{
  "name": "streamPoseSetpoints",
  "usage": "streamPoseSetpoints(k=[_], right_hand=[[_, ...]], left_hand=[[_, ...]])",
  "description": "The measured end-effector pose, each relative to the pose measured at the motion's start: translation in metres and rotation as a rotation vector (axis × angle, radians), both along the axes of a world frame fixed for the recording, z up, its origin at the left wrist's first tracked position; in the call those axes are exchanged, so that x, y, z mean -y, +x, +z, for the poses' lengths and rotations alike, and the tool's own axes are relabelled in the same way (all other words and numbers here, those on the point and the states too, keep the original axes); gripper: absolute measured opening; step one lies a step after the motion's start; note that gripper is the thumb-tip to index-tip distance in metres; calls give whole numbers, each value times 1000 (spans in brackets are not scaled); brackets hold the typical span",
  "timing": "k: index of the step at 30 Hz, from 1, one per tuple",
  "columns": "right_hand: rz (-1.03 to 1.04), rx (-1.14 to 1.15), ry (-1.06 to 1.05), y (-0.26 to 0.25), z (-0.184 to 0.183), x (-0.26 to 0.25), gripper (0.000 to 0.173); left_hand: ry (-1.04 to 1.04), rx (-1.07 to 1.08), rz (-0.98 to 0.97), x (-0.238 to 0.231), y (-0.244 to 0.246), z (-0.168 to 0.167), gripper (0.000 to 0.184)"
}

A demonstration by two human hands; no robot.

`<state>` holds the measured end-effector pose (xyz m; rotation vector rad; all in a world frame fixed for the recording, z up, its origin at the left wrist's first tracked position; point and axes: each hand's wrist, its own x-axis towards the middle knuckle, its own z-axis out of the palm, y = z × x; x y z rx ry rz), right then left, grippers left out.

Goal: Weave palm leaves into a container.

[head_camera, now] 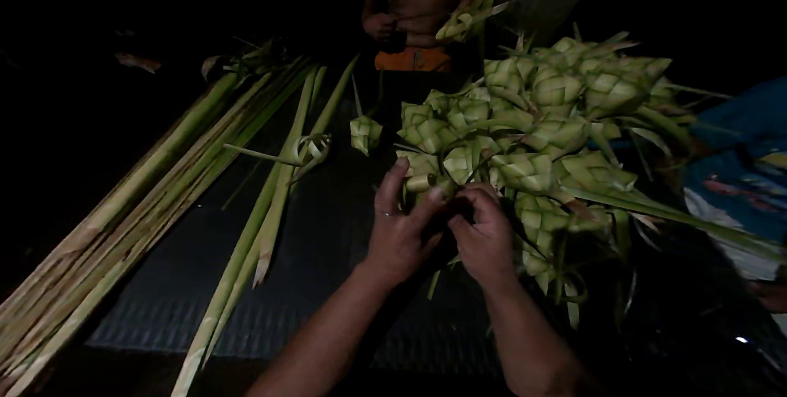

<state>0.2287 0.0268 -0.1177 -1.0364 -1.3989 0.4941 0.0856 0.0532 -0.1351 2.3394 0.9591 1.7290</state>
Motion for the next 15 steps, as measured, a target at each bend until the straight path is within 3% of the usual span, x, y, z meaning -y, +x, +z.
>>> streamPoseSetpoints(k=[2, 5, 10, 15], right_hand=[[-19, -14, -64, -1, 2, 0, 5], [61, -11, -104, 2, 1, -2, 12], [160, 81, -53, 8, 2, -1, 16], [92, 63, -5, 1, 2, 3, 17]], left_hand=[[-46, -11, -67, 1, 5, -3, 47], [-294, 39, -106, 0, 3, 0, 45], [-131, -32, -32, -10, -1, -2, 65], [-93, -58, -45, -7, -2, 3, 56]])
